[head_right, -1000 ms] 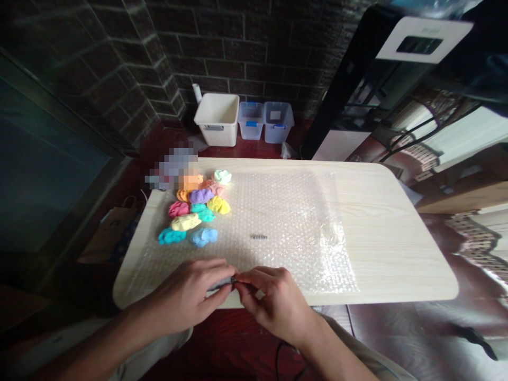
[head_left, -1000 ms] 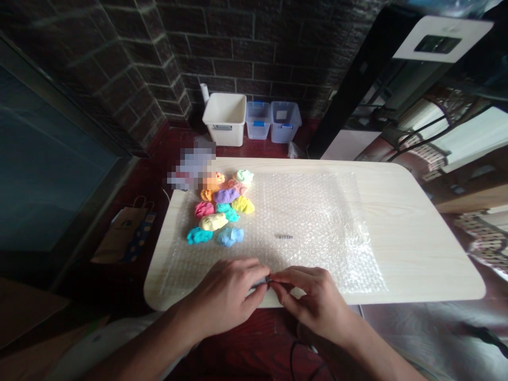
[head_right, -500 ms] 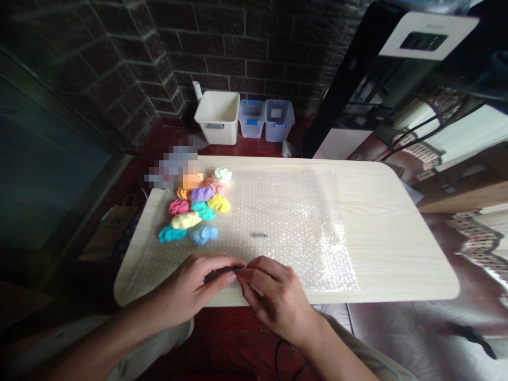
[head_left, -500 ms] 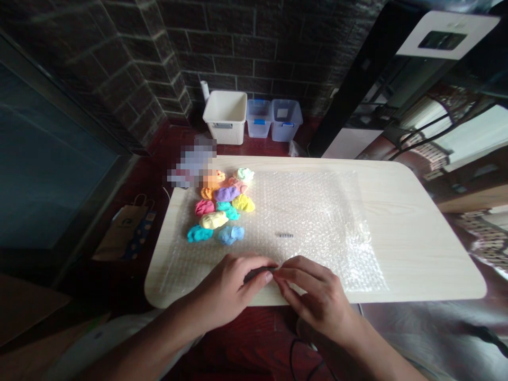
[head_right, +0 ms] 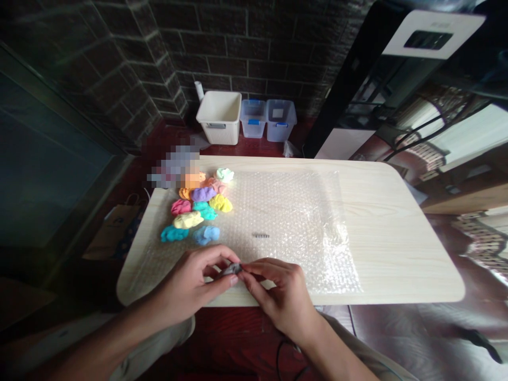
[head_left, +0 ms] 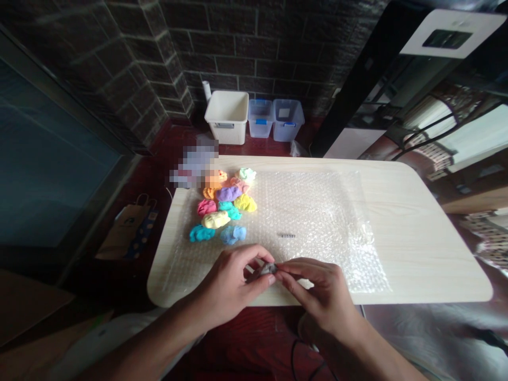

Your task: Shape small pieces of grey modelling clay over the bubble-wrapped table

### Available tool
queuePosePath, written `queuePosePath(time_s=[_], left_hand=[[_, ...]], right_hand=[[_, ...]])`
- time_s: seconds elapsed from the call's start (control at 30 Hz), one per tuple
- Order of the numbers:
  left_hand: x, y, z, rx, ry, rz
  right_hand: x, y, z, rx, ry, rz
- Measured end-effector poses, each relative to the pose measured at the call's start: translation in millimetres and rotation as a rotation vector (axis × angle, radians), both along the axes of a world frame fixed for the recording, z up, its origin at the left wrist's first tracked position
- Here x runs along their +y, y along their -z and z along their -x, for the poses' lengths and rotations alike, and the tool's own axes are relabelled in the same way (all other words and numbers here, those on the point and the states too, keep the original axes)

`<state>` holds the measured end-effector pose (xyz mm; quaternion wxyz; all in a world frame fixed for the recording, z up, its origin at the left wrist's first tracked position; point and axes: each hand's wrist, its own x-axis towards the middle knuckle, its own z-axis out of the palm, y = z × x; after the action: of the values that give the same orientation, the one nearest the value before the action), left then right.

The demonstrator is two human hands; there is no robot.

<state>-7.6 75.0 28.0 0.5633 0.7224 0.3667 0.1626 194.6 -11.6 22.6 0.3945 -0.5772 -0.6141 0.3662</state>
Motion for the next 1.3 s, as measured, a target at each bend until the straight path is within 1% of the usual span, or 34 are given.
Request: queuePosePath(time_s=[0.13, 0.37, 0.47, 0.6, 0.7, 0.8, 0.97, 1.2, 1.3], left_hand=[[-0.1, 0.8, -2.9, -0.027, -0.037, 0.025], [-2.3, -4.3, -4.7, -0.09, -0.035, 0.061], [-2.1, -3.5, -3.9, -0.085, -0.046, 0.068], [-0.7, -0.4, -3.9, -0.106, -0.075, 0.122], [-0.4, 0.7, -4.3, -0.113, -0.089, 0.151], [-0.7, 0.3, -4.1, -0.111, -0.093, 0.167], [-1.4, -0.8, -3.7, -0.111, -0.085, 0.187], [-2.9, 1.2, -5.5, -0.127, -0.092, 0.2], [-3.5, 1.7, -6.2, -0.139, -0.095, 0.197]], right_hand=[[-2.9, 1.2, 1.9, -0.044, 0.015, -0.031], [-5.0, -3.2, 4.5, -0.04, 0.071, -0.029], [-5.1, -3.3, 4.7, 0.012, 0.083, 0.019], [-3.2, -2.1, 3.7, 0.101, 0.091, 0.115], [-1.5, -1.4, 2.5, 0.102, 0.084, 0.117], [-2.1, -0.1, 1.7, 0.046, 0.063, 0.07], [-5.2, 1.9, 0.9, -0.039, 0.026, -0.062], [-3.0, -2.4, 2.6, -0.175, 0.021, -0.234], [-4.6, -3.6, 3.7, -0.192, 0.038, -0.251]])
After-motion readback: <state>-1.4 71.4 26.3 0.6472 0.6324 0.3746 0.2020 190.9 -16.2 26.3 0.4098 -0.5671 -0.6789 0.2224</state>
